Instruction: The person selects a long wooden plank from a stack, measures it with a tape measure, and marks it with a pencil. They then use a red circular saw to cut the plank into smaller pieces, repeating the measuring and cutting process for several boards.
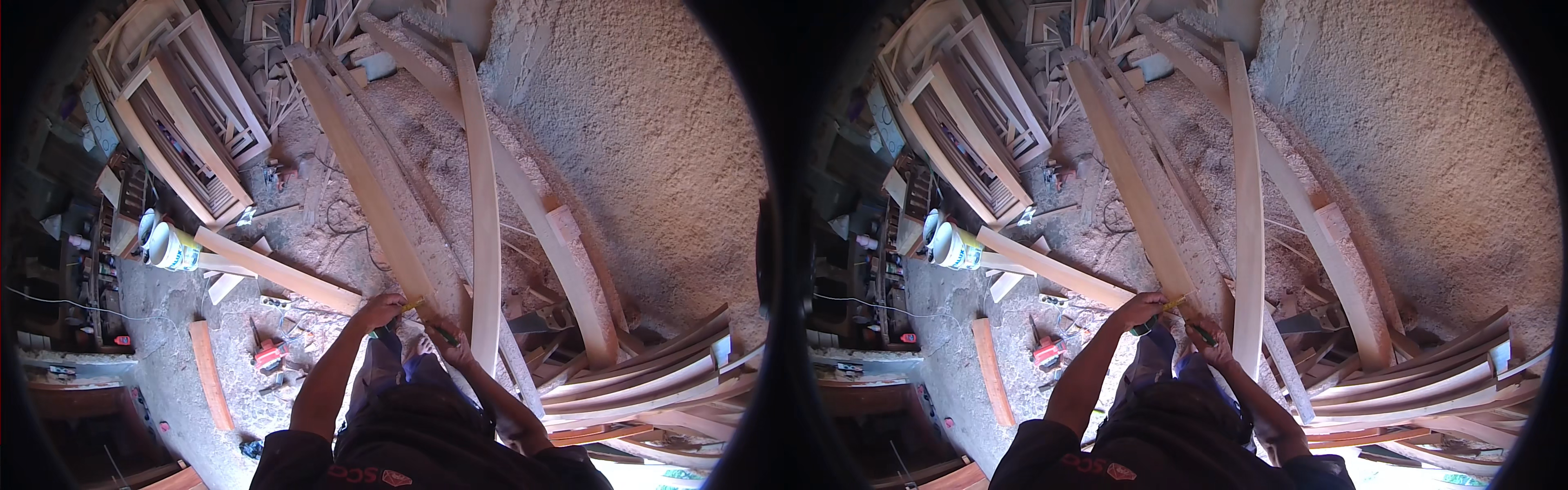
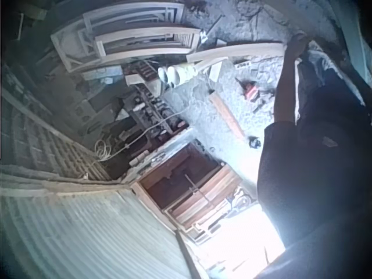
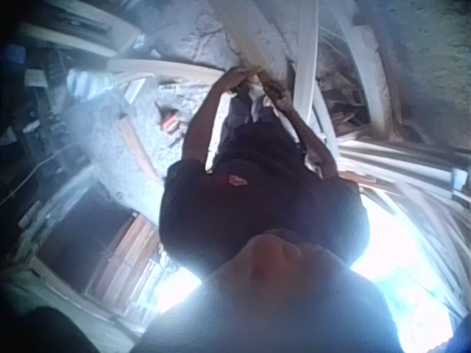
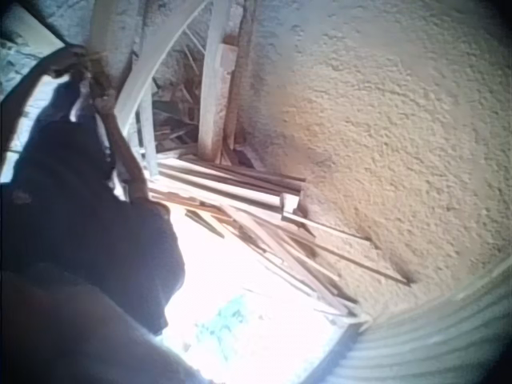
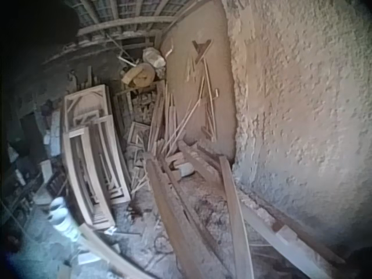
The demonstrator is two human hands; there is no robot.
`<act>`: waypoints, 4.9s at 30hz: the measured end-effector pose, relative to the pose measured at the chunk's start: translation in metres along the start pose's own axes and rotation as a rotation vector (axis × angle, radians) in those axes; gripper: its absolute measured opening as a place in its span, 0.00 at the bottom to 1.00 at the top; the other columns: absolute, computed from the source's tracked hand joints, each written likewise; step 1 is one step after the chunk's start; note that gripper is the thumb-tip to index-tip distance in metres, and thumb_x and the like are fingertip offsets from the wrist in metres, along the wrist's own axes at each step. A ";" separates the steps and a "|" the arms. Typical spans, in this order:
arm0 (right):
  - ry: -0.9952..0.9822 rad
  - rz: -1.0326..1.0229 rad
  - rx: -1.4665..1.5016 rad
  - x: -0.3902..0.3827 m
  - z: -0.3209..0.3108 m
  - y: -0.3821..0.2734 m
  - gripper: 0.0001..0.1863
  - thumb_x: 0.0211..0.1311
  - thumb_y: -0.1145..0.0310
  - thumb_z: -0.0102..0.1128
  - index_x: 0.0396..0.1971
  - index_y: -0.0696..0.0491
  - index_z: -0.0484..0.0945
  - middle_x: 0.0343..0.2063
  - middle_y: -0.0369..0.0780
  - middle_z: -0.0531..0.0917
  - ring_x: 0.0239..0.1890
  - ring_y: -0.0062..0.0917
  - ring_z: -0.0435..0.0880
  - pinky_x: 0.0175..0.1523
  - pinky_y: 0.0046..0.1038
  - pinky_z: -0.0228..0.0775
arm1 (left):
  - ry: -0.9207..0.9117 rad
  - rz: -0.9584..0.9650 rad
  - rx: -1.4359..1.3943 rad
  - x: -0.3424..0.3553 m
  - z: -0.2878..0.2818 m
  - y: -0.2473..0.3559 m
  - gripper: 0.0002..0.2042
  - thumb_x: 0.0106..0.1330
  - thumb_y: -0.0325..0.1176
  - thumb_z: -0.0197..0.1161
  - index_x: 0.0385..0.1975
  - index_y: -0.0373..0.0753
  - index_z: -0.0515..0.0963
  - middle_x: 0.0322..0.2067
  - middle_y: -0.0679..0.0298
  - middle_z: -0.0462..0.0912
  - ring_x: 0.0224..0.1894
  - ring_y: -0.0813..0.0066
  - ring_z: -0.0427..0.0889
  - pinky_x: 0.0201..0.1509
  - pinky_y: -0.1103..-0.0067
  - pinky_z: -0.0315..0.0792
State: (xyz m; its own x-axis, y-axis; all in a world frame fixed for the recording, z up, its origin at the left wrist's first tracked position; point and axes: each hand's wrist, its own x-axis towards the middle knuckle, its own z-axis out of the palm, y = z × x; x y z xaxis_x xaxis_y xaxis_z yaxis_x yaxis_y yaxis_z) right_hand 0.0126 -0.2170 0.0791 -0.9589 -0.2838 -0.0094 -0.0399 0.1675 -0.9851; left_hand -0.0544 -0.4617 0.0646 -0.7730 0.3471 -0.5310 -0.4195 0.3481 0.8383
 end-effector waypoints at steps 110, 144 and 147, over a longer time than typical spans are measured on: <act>-0.011 -0.020 0.095 -0.003 -0.003 0.005 0.08 0.67 0.67 0.57 0.33 0.55 0.80 0.27 0.41 0.81 0.32 0.29 0.81 0.39 0.31 0.71 | 0.219 0.057 0.102 0.003 0.013 0.008 0.07 0.58 0.30 0.64 0.30 0.31 0.81 0.25 0.65 0.81 0.29 0.80 0.78 0.36 0.79 0.73; -0.149 0.312 -0.199 -0.023 -0.024 -0.080 0.20 0.67 0.60 0.59 0.54 0.53 0.70 0.49 0.49 0.79 0.44 0.42 0.85 0.47 0.37 0.77 | 0.365 0.452 0.064 -0.031 0.099 0.026 0.12 0.76 0.42 0.48 0.45 0.39 0.71 0.34 0.61 0.75 0.37 0.73 0.75 0.41 0.74 0.69; 0.000 0.237 -0.181 -0.033 -0.034 -0.100 0.22 0.66 0.61 0.62 0.55 0.52 0.69 0.41 0.42 0.82 0.40 0.29 0.84 0.45 0.29 0.76 | 0.169 0.121 -0.451 -0.017 0.123 0.042 0.17 0.76 0.49 0.48 0.51 0.43 0.68 0.43 0.64 0.73 0.45 0.74 0.71 0.49 0.72 0.68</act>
State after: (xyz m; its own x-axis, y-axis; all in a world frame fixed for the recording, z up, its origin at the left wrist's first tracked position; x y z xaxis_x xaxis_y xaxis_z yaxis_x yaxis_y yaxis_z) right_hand 0.0390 -0.1918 0.1842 -0.9474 -0.2169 -0.2354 0.1355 0.3946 -0.9088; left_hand 0.0000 -0.3457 0.0940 -0.8794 0.2029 -0.4306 -0.4575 -0.1103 0.8823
